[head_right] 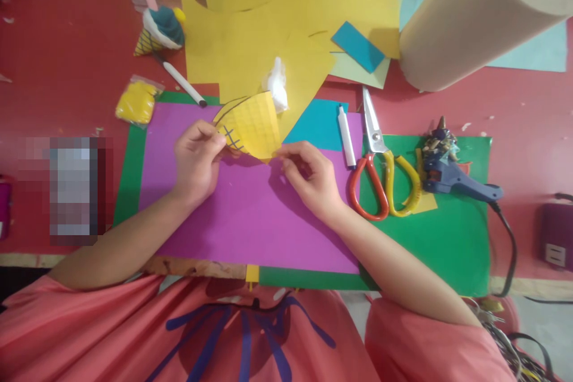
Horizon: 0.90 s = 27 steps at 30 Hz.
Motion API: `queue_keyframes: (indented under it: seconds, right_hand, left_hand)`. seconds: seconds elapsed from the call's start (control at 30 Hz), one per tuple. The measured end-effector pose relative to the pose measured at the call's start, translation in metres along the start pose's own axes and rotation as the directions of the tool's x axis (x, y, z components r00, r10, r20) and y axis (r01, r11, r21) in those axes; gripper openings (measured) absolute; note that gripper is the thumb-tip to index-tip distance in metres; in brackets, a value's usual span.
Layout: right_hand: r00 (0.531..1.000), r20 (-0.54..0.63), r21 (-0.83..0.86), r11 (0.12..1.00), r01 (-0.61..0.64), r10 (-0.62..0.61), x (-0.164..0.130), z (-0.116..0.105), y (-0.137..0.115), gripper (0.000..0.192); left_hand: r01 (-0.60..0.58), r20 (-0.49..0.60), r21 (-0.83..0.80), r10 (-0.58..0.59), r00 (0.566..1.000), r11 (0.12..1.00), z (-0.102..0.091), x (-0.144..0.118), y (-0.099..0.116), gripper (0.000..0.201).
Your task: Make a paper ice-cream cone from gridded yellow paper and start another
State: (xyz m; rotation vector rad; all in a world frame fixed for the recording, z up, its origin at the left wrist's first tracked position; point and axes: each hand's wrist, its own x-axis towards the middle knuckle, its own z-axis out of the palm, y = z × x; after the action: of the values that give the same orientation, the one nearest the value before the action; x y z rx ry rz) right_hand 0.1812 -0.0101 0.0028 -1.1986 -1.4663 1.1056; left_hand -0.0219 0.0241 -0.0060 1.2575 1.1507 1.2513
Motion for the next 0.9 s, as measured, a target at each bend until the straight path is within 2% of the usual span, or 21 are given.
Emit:
queue_keyframes:
  seconds: [0.23,0.43,0.6,0.73,0.9]
  right_hand:
    - [0.996,-0.017,-0.158,0.984,0.087,-0.09,-0.0019,0.0013,0.0047,0.025]
    - [0.99,-0.01,-0.141,0.981,0.136,-0.139,-0.0016,0.0003,0.0033,0.014]
    - [0.992,-0.01,-0.127,0.984,0.123,-0.125,-0.002,0.0,0.0001,0.007]
    - [0.996,-0.033,-0.096,0.992,0.079,-0.083,-0.0027,0.0002,-0.0016,0.006]
    - [0.995,-0.052,-0.058,0.995,0.087,-0.09,-0.0031,0.0011,-0.0025,0.005]
  left_hand:
    - [0.046,0.038,-0.107,-0.043,0.998,0.993,0.0017,-0.0016,-0.0036,0.024]
    - [0.157,0.107,-0.135,-0.143,0.984,0.978,0.0023,-0.003,-0.0022,0.022]
    - [0.175,0.164,-0.145,-0.151,0.975,0.974,0.0022,-0.0036,-0.0018,0.024]
    - [0.14,0.179,-0.101,-0.121,0.976,0.985,0.0026,-0.0032,-0.0022,0.026]
    - [0.072,0.158,-0.068,-0.061,0.986,0.995,0.0048,-0.0037,-0.0009,0.024]
